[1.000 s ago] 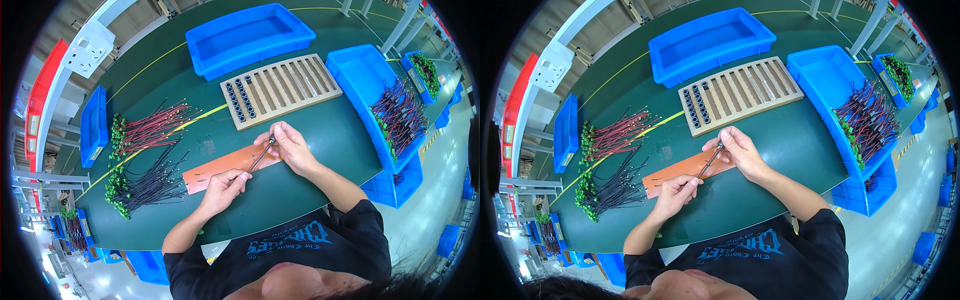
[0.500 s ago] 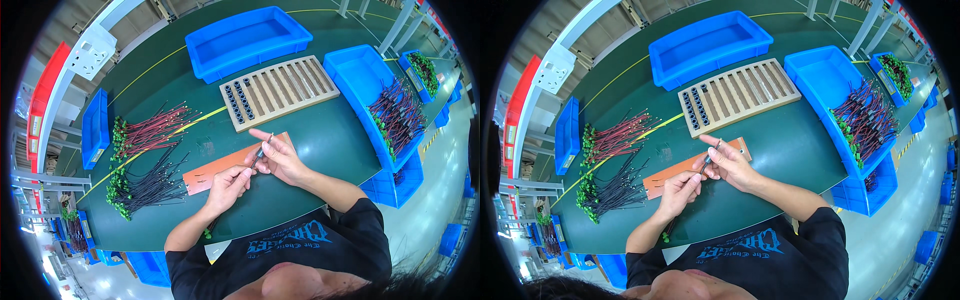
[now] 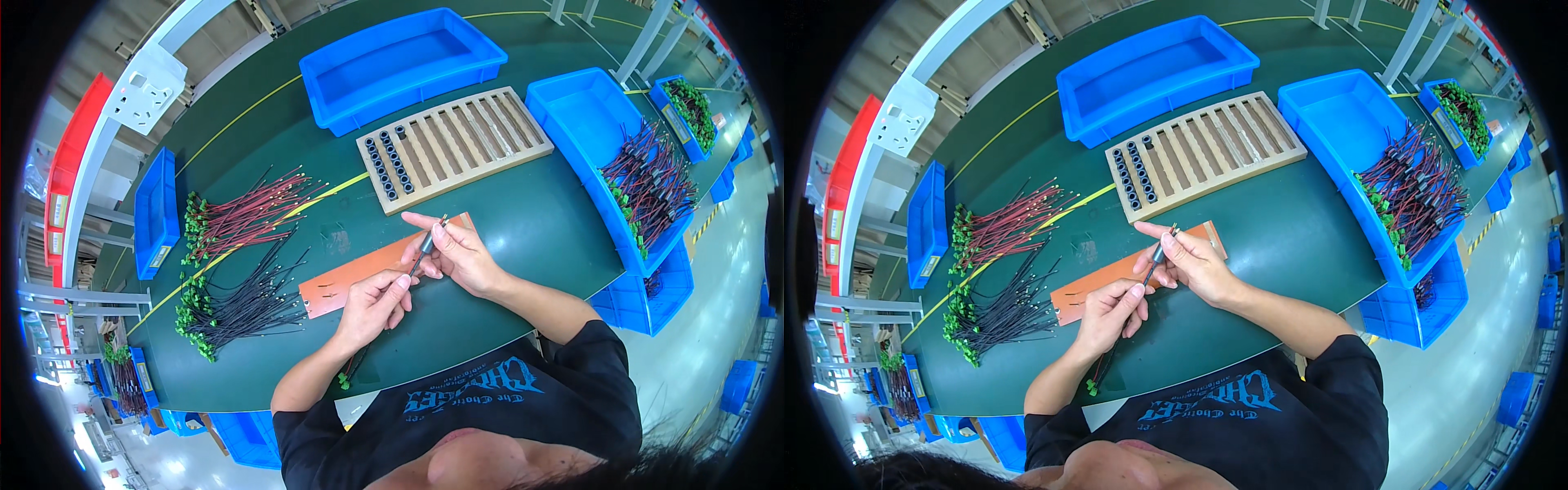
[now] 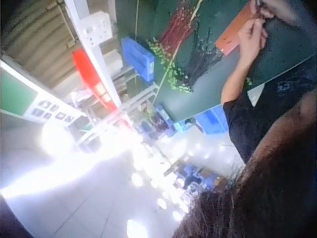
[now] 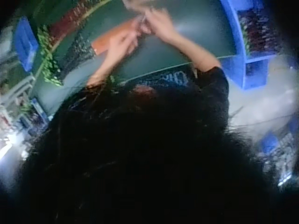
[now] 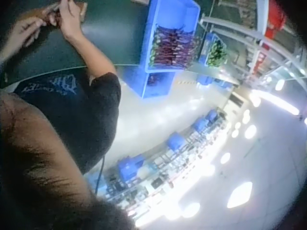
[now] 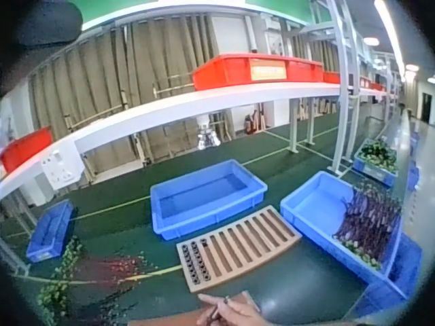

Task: The person assembles wire harnesses by hand at a green workbench. They pick up red and black wires, insert them into a green connector, and use a crimping tool to secure the connection. The finished harnesses are placed into a blue bin.

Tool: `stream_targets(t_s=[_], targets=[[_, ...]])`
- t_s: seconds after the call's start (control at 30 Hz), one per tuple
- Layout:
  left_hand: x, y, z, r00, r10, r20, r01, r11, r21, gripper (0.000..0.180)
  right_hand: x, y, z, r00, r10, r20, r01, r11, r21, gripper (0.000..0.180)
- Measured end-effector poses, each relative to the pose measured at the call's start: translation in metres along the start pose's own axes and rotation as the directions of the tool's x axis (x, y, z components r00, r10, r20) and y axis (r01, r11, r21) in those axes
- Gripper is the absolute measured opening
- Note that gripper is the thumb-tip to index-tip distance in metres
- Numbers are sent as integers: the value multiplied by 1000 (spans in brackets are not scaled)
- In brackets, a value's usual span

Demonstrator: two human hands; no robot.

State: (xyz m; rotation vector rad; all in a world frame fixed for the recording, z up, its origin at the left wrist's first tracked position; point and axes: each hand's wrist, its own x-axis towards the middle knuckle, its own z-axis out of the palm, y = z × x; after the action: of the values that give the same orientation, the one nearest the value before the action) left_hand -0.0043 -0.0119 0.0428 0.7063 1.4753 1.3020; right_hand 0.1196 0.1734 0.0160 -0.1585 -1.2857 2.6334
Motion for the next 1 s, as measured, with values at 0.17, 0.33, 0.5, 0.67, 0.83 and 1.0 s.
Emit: stream_targets(t_s=[0.17,0.33,0.5,0.67,0.83,1.0], targets=[[0,-2,-1,1000,8,8,-8,1000,11,30,-1,-2,-1,1000,-5,-11,5,1000,-18,55],[-1,-2,-1,1000,5,7,-5,1000,9,30,-1,-1,-2,1000,-13,-7,13,1000,-4,54],[0,-3,-2,1000,5,15,-5,1000,23,30,0,0,-2,1000,-22,-15,22,1000,-2,51],[-6,-11,-8,999,-19,36,18,999,45,30,3,-7,-12,987,-83,-141,88,996,30,45],[-15,-15,-22,996,-76,41,69,987,144,29,8,-24,-26,949,-211,-236,220,975,11,43],[-2,-5,-14,994,-89,66,82,991,107,29,-3,11,3,992,57,111,-39,987,-159,42]])
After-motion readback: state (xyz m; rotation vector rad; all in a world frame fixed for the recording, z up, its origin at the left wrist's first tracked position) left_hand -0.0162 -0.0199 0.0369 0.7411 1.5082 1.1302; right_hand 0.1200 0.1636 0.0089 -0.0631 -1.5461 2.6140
